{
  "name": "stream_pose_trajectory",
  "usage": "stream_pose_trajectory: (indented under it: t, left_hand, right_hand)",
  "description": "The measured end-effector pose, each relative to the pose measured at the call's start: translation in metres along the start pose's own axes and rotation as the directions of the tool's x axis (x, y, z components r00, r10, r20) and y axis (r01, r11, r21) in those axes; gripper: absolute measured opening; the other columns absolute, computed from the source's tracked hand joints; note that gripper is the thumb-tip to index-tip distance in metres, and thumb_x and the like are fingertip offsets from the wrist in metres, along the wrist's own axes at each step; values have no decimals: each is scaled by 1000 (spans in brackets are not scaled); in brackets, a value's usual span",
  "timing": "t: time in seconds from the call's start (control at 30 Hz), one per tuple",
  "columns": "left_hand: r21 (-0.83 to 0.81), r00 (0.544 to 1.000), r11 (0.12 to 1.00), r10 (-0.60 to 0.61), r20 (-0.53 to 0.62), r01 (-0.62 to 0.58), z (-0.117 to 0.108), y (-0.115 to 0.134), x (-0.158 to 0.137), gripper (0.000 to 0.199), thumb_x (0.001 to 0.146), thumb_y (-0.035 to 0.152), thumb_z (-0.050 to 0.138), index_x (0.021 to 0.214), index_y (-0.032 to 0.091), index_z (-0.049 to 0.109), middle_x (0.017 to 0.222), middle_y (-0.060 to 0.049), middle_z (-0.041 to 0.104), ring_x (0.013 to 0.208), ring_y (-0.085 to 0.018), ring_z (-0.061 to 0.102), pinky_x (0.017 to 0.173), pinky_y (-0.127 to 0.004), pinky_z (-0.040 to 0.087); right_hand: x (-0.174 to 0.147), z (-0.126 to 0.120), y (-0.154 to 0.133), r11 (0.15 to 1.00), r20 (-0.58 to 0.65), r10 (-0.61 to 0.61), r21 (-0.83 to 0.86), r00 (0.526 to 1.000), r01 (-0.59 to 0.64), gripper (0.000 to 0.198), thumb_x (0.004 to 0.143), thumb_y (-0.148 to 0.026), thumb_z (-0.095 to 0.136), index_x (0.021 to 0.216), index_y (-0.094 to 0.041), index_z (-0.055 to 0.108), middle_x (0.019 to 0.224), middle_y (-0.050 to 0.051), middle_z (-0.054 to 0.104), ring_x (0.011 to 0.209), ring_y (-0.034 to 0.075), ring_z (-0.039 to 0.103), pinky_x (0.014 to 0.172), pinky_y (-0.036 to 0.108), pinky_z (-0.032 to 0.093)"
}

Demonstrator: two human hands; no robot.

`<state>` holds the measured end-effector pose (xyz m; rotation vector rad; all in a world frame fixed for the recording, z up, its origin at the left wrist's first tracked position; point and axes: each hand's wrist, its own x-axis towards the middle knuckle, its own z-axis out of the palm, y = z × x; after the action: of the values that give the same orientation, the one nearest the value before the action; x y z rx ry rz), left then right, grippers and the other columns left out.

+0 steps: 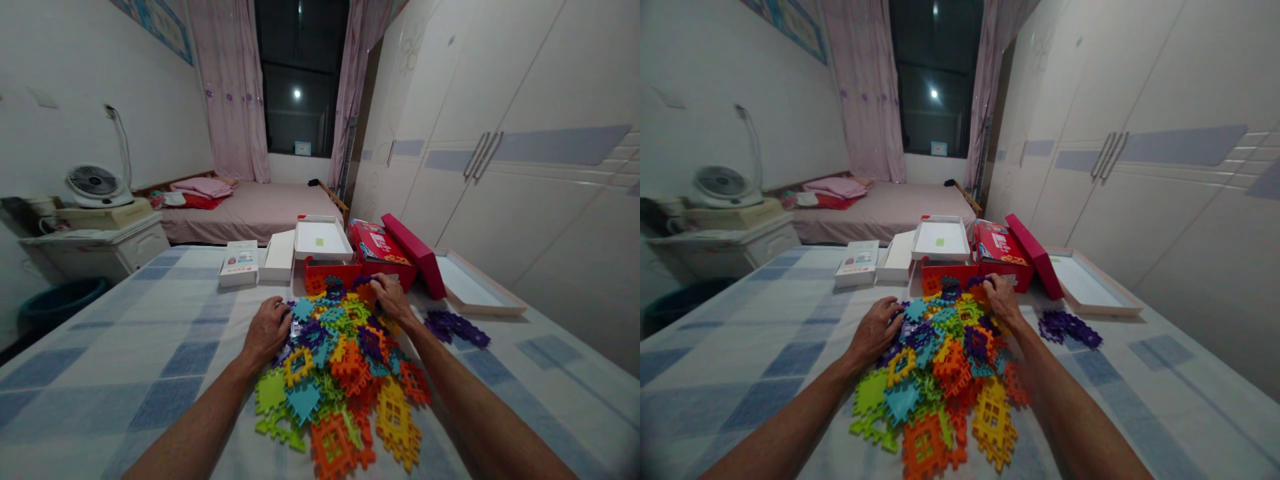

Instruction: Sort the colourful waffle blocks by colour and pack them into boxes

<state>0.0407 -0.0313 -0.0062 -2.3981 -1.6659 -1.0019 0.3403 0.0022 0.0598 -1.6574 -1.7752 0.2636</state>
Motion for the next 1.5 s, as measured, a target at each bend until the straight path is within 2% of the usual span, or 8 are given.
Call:
stream_pose_trajectory:
  t: [0.27,0.47,0.6,0.8,1.0,1.17,1.37,1.5]
  left_hand:
    - [-5,1000,1000,-15,12,15,-1,2,1,24,85,27,46,94,16,65,111,-13,58,106,-25,54,94,-41,45]
    - [-11,1000,1000,-23,2,23,-1,3,1,21,83,24,48,92,18,65,109,-11,59,105,-25,55,93,-41,46]
    - [9,1000,1000,-19,3,19,-1,4,1,21,83,23,47,93,18,65,110,-11,58,105,-24,54,93,-40,46]
    - [13,1000,1000,-22,21,22,-2,4,1,23,83,23,47,95,16,65,111,-13,58,106,-25,54,94,-40,45]
    - [22,999,999,-26,36,25,-3,4,1,23,84,24,47,95,16,65,112,-13,57,107,-25,54,94,-40,45]
    - [35,999,999,-27,42,25,-2,4,1,24,85,24,46,96,16,65,113,-13,57,108,-25,53,94,-39,45]
    - [31,997,999,-28,66,26,-1,3,2,26,85,25,46,99,13,66,114,-15,57,109,-26,52,96,-40,43]
    - [28,997,999,-29,72,27,0,1,2,28,86,26,45,100,13,66,114,-15,57,110,-26,52,97,-40,43]
  right_hand:
    - [-20,-14,-14,996,259,-83,41,962,75,16,70,-26,50,81,-20,59,81,0,64,75,16,57,66,25,39]
    - [-21,-15,-18,998,119,-68,21,991,66,18,75,-25,41,81,-21,58,78,2,62,74,17,56,67,27,38]
    - [-9,-11,-19,989,23,34,146,999,-37,25,80,-36,39,80,-19,57,74,2,60,71,17,55,62,26,38]
    - [14,24,-26,972,166,64,211,984,-98,22,75,-33,46,62,-18,54,59,-1,55,57,11,49,53,22,35]
    - [19,58,-35,962,110,99,245,989,-123,7,63,-22,59,69,-19,57,66,-2,58,64,12,52,61,23,39]
    - [17,21,-25,930,43,118,345,992,-126,32,72,-28,52,101,-17,57,86,4,63,76,15,58,67,26,44]
    - [-9,-30,-5,897,398,-10,409,917,-168,30,73,-44,55,77,-15,60,71,2,62,64,14,54,59,25,41]
    - [-34,-21,-9,970,387,-77,243,919,-21,24,73,-37,54,81,-15,62,78,3,63,72,17,55,67,28,42]
